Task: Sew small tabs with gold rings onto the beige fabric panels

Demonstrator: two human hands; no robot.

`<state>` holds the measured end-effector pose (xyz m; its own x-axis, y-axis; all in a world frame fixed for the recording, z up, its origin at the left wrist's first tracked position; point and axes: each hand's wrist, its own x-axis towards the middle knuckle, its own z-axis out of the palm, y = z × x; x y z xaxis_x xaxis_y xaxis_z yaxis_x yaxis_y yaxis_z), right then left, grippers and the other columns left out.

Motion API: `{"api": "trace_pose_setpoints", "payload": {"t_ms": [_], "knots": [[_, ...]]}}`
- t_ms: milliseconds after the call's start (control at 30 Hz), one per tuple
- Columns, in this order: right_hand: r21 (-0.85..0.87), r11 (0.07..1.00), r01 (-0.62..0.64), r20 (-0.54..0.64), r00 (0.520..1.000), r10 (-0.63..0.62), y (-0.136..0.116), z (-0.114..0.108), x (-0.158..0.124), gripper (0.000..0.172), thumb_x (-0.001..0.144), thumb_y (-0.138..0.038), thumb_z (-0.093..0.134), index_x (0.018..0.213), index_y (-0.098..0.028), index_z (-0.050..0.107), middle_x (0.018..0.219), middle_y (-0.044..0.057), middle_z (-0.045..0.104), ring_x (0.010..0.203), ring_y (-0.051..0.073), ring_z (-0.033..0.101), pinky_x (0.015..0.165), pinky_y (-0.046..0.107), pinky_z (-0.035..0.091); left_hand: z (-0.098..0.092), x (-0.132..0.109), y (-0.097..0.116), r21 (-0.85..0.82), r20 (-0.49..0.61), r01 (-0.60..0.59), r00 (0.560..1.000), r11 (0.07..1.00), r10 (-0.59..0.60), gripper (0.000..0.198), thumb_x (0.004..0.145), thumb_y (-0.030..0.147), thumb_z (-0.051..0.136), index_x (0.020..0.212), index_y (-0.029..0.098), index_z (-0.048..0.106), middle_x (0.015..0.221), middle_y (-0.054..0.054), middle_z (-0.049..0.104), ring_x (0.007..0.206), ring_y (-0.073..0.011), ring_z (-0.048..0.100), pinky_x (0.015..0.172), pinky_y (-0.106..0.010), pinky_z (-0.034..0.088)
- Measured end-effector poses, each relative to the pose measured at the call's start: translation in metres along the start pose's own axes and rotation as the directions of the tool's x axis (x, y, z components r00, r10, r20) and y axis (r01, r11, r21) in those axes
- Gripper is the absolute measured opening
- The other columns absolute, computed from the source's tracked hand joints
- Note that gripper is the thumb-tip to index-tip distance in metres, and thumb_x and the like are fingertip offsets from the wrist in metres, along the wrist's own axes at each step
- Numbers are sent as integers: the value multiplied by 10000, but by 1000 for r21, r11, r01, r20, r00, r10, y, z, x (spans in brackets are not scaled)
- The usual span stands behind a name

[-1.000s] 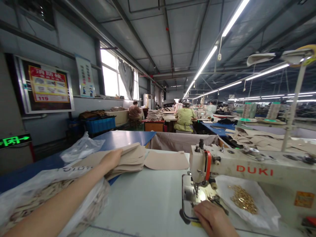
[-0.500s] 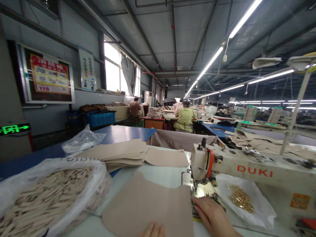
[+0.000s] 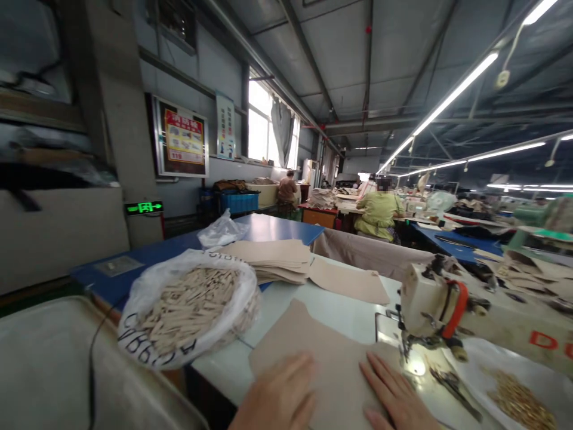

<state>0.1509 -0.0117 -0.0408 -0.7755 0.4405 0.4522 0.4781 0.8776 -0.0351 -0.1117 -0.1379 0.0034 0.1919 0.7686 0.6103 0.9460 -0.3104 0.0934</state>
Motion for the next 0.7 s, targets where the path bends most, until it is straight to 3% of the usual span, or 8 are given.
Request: {"api": "trace_pose_setpoints", "payload": {"t_ms": [67,167,233,333,433,600,700], "knots": [[-10,1000,20,0,1000,-20,5,2,-2,577,837,-458,561,1369,-306,394,1328,74,495,1173,266,523,892,366,508,-42,4,-29,68,-117,212,972,975,-203,358,894,365,384,1180,263,573,1174,-46,644,1069,-199,598,949,-327,473],[-44,998,51,2,999,-51,9,3,-4,579,842,-465,555,1374,-319,381,1318,62,510,1164,254,532,886,345,517,-87,6,-86,140,-191,524,847,840,-496,407,876,386,347,1164,214,578,1255,-62,586,1171,-221,520,1035,-376,377],[-71,995,70,-5,998,-70,10,5,-5,596,848,-467,546,1389,-302,359,1323,72,503,1162,256,533,881,338,523,-104,8,-125,232,-159,644,764,729,-625,436,826,363,384,1150,151,585,1278,-109,560,1207,-265,483,1043,-406,349],[-91,992,89,-24,996,-92,10,6,-7,630,852,-461,542,1412,-282,315,1332,81,491,1164,263,530,889,341,522,-115,13,-167,303,54,681,686,667,-725,401,751,323,458,1044,122,644,1163,-139,633,1110,-294,560,969,-378,409],[-89,992,88,-33,995,-91,10,7,-7,648,852,-453,546,1422,-295,282,1331,74,492,1158,266,534,889,345,524,-118,23,-184,292,159,662,678,690,-718,286,715,269,473,886,185,688,992,-79,707,971,-261,631,853,-322,461],[-77,993,89,-58,994,-94,12,10,-6,664,841,-449,566,1421,-313,274,1314,68,507,1127,270,559,855,341,543,-126,37,-184,260,126,687,672,678,-730,229,712,276,480,752,207,695,850,-38,731,857,-237,659,763,-279,465],[-45,996,76,-73,994,-79,11,8,-6,634,834,-444,577,1401,-317,323,1311,63,510,1125,271,561,867,342,536,-131,40,-185,110,66,772,623,626,-779,212,691,325,525,727,206,696,775,-26,729,785,-237,661,705,-286,471]]}}
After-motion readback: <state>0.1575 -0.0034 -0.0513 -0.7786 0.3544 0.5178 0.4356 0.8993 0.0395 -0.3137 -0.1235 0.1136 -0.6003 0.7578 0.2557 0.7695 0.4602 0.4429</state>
